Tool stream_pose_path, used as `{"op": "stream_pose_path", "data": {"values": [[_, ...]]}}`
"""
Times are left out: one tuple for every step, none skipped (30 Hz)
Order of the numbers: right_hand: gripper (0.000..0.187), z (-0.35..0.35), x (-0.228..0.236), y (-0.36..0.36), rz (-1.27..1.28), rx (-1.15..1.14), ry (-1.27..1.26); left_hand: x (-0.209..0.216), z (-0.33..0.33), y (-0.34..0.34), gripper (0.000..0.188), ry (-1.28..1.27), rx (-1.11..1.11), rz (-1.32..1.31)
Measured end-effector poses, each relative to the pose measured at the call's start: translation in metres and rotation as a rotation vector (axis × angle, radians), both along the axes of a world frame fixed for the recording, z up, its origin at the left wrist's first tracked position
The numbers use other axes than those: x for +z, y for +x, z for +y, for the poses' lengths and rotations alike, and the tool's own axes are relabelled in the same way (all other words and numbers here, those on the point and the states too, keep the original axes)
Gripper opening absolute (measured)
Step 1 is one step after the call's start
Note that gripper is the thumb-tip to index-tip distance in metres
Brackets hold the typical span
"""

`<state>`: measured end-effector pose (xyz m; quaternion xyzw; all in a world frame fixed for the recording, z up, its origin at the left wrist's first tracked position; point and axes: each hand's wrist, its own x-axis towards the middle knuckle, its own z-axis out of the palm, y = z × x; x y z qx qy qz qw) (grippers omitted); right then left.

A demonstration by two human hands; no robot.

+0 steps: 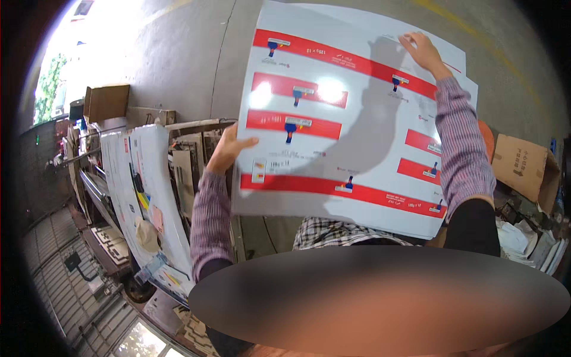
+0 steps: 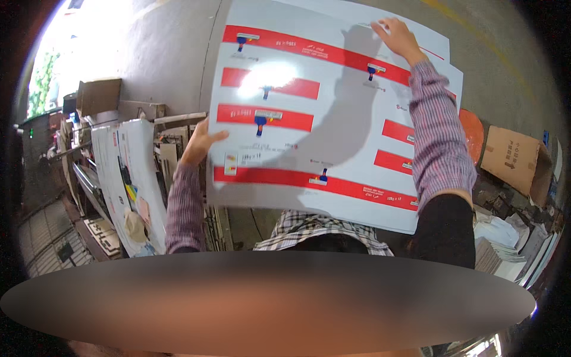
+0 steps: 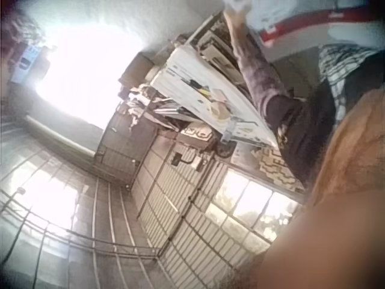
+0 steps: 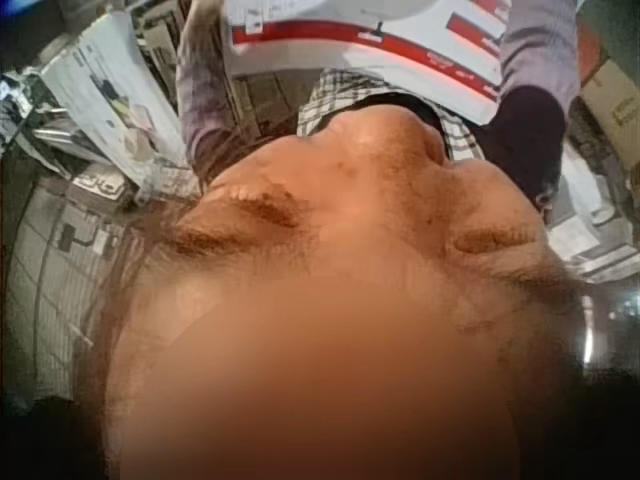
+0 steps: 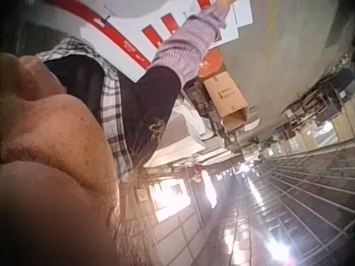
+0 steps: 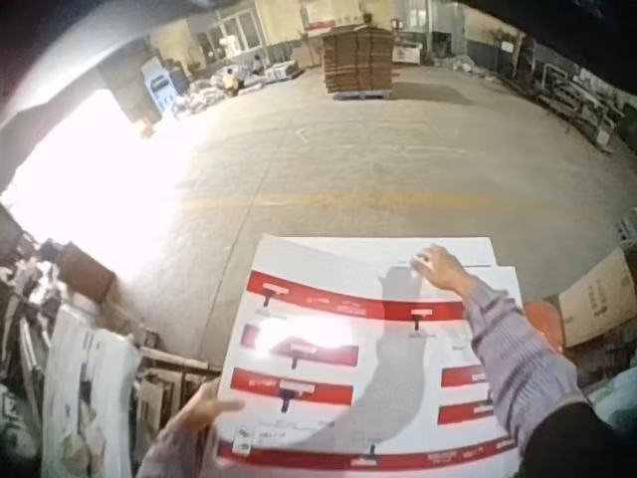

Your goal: Inspecting, counting, flipping, and stacking large printed paperboard sheets onto an organizing shelf.

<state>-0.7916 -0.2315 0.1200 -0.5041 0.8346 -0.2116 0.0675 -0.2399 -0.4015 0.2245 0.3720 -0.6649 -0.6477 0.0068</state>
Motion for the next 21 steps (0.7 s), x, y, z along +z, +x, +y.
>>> {"op": "stream_pose_path", "data": {"values": [[0.069, -0.017, 0.005, -0.010, 0.023, -0.021, -0.049, 0.015, 0.010, 0.002, 0.040, -0.045, -0.009, -0.032], [0.069, -0.029, 0.009, -0.014, -0.011, -0.030, 0.025, 0.032, 0.020, 0.004, 0.039, -0.093, -0.020, -0.025], [0.076, -0.038, 0.013, -0.012, -0.223, -0.040, 0.080, 0.047, 0.032, 0.011, 0.039, -0.069, -0.005, -0.051], [0.083, -0.043, 0.020, -0.009, -0.410, -0.085, 0.074, 0.058, 0.042, 0.019, 0.039, -0.051, -0.003, -0.067], [0.091, -0.045, 0.025, -0.004, -0.600, -0.040, 0.194, 0.064, 0.049, 0.025, 0.039, -0.042, 0.020, -0.079], [0.091, -0.047, 0.032, 0.002, -0.601, -0.015, 0.183, 0.066, 0.056, 0.034, 0.040, -0.033, 0.037, -0.080], [0.088, -0.046, 0.041, 0.003, -0.555, 0.001, 0.183, 0.063, 0.060, 0.040, 0.041, -0.014, 0.037, -0.086], [0.086, -0.047, 0.048, 0.008, -0.512, -0.020, 0.262, 0.055, 0.063, 0.047, 0.041, -0.014, 0.074, -0.085], [0.076, -0.039, 0.063, 0.002, -0.562, 0.121, 0.225, 0.043, 0.063, 0.052, 0.043, 0.018, 0.132, -0.068], [0.063, -0.046, 0.086, -0.013, -0.505, 0.266, 0.559, 0.029, 0.060, 0.055, 0.045, 0.047, 0.188, -0.052], [0.056, -0.041, 0.098, -0.015, -0.430, 0.428, 0.587, 0.013, 0.055, 0.055, 0.047, 0.123, 0.257, 0.022], [0.050, -0.035, 0.110, -0.018, -0.284, 0.540, 0.522, -0.004, 0.049, 0.050, 0.045, 0.145, 0.317, 0.027], [0.050, -0.029, 0.122, -0.022, -0.317, 0.545, 0.596, -0.018, 0.040, 0.044, 0.044, 0.143, 0.356, 0.014], [0.046, -0.020, 0.130, -0.022, -0.291, 0.432, 0.526, -0.029, 0.032, 0.036, 0.044, -0.013, 0.285, 0.031], [0.043, -0.011, 0.139, -0.019, -0.283, 0.376, 0.423, -0.034, 0.018, 0.024, 0.047, -0.172, 0.208, -0.118], [0.041, 0.000, 0.142, -0.011, -0.264, 0.326, 0.464, -0.033, 0.001, 0.009, 0.050, -0.471, -0.056, -0.603], [0.037, 0.011, 0.145, 0.000, -0.314, 0.403, 0.492, -0.027, -0.007, -0.004, 0.046, -0.797, -0.151, -0.447], [0.035, 0.023, 0.150, 0.012, -0.305, 0.428, 0.538, -0.015, -0.014, -0.019, 0.041, -1.130, -0.134, -0.284], [0.030, 0.034, 0.146, 0.035, -0.319, 0.468, 0.474, 0.003, -0.023, -0.039, 0.037, -1.298, -0.057, -0.138], [0.025, 0.048, 0.143, 0.061, -0.224, 0.395, 0.482, 0.024, -0.028, -0.058, 0.034, -1.115, 0.072, -0.084], [0.027, 0.059, 0.145, 0.085, -0.245, 0.291, 0.333, 0.046, -0.029, -0.082, 0.032, -0.889, 0.187, -0.071]]}}
